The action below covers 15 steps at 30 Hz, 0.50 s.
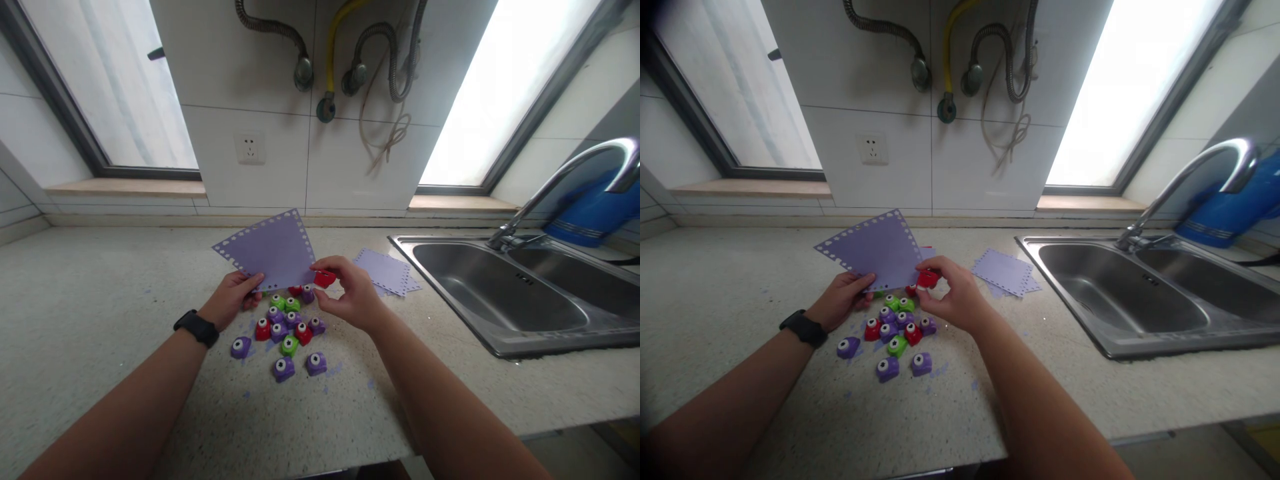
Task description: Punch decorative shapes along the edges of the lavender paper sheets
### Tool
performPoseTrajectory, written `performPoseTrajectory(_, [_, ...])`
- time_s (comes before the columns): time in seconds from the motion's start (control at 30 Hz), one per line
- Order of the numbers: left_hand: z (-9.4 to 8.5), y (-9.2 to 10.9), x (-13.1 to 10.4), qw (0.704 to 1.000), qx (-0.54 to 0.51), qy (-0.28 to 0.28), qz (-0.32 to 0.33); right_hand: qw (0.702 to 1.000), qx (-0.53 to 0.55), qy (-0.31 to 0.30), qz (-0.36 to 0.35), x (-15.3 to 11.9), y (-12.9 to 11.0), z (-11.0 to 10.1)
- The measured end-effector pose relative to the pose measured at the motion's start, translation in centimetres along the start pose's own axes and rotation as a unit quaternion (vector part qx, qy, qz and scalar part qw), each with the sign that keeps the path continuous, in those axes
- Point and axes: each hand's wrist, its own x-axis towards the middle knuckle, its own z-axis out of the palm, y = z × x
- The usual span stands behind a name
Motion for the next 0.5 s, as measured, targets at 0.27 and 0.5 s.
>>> performPoseTrajectory(0.27, [0.0, 0.1, -0.1, 1.000, 0.000, 0.002, -0.001, 0.997, 0.063, 0.001, 0.043, -0.3, 0.1, 0.8])
performPoseTrajectory(0.5, [0.0, 0.1, 0.0, 1.000, -0.003, 0.007, -0.002, 0.992, 0.113, -0.004, 0.061, -0.2, -0.7, 1.2])
